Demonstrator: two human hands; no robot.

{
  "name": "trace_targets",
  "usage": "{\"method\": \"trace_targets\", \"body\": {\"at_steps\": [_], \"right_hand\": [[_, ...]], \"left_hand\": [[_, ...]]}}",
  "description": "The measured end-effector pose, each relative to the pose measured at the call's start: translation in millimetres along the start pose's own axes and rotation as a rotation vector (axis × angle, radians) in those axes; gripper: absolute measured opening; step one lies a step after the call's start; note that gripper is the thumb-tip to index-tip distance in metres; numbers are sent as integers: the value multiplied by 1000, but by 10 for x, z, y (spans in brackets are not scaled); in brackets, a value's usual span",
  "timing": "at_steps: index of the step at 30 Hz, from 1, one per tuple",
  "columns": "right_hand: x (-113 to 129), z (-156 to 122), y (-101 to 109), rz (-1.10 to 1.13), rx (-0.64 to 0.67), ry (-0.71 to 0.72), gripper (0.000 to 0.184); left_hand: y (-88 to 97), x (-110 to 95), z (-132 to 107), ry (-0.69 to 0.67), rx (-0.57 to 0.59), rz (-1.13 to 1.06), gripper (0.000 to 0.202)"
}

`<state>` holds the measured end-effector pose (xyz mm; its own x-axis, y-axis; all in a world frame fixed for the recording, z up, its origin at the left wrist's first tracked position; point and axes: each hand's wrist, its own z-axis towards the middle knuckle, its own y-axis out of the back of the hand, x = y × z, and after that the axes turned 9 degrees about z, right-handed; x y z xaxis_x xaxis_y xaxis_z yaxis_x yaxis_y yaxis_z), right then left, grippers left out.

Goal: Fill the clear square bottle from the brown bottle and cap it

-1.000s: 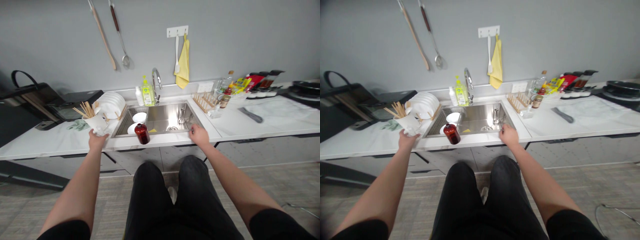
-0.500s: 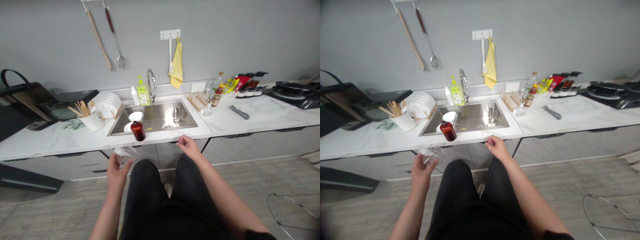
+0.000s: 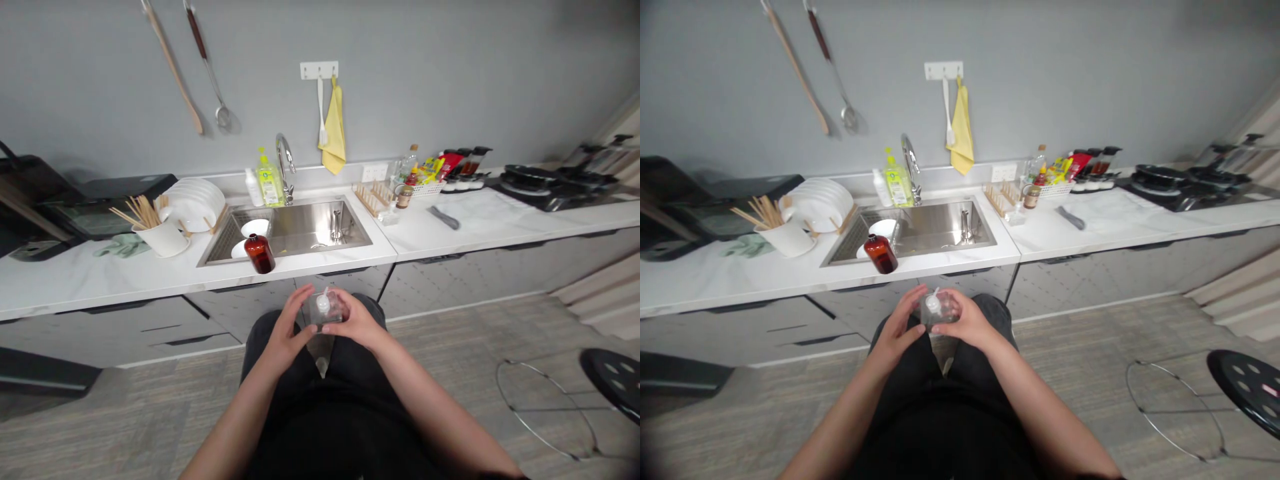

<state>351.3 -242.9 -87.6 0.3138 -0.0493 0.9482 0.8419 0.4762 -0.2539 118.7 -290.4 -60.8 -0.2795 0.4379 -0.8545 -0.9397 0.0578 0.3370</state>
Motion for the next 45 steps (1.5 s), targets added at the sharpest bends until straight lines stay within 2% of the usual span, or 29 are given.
{"method": "trace_targets", "body": {"at_steps": [4,7,10,13,15,17,20,22,23,25,27,29,33,34,38,41,43,45], "right_hand": [[33,-108,-132,-7,94,-16,84],[45,-113,-233,-49,97,-1,82],[60,-104,-319,-177,42,60,81],[80,-115,-390,-274,-28,109,81],[98,-131,-403,-278,-49,113,80],[123,-152,-377,-199,-38,76,79],[162,-183,-308,-41,19,1,80],[172,-198,-290,-34,26,-6,81],[171,-203,-296,-60,9,7,81],[159,-206,-334,-142,-46,46,80],[150,-201,-384,-240,-93,86,79],[158,-192,-419,-292,-99,104,77],[231,-190,-407,-214,-61,76,73],[249,-195,-399,-207,-62,68,75],[279,-225,-407,-306,-33,76,77],[268,-235,-419,-323,25,104,77],[258,-234,-406,-269,12,87,78],[248,-235,-390,-220,-14,53,78]], "left_hand": [[43,-99,-51,-10,74,-1,45],[45,-132,-73,-6,59,1,39],[-25,-126,-87,22,-41,-12,31],[-149,-119,-82,67,-216,-52,26],[-197,-122,-73,73,-261,-71,27],[-178,-127,-66,45,-199,-80,33],[-73,-124,-62,-4,-43,-87,40],[-30,-109,-60,-10,-18,-63,36],[-33,-98,-58,-7,-39,-41,33],[-85,-71,-55,18,-152,-15,30],[-164,-50,-57,52,-283,-39,37],[-218,-47,-70,60,-324,-108,49],[-169,-86,-100,21,-169,-225,79],[-141,-97,-96,23,-154,-227,81],[-70,-140,-44,40,-205,-140,82],[-22,-186,-53,20,-98,-137,84],[30,-209,-86,7,-2,-175,76],[79,-214,-105,-1,21,-187,68]]}}
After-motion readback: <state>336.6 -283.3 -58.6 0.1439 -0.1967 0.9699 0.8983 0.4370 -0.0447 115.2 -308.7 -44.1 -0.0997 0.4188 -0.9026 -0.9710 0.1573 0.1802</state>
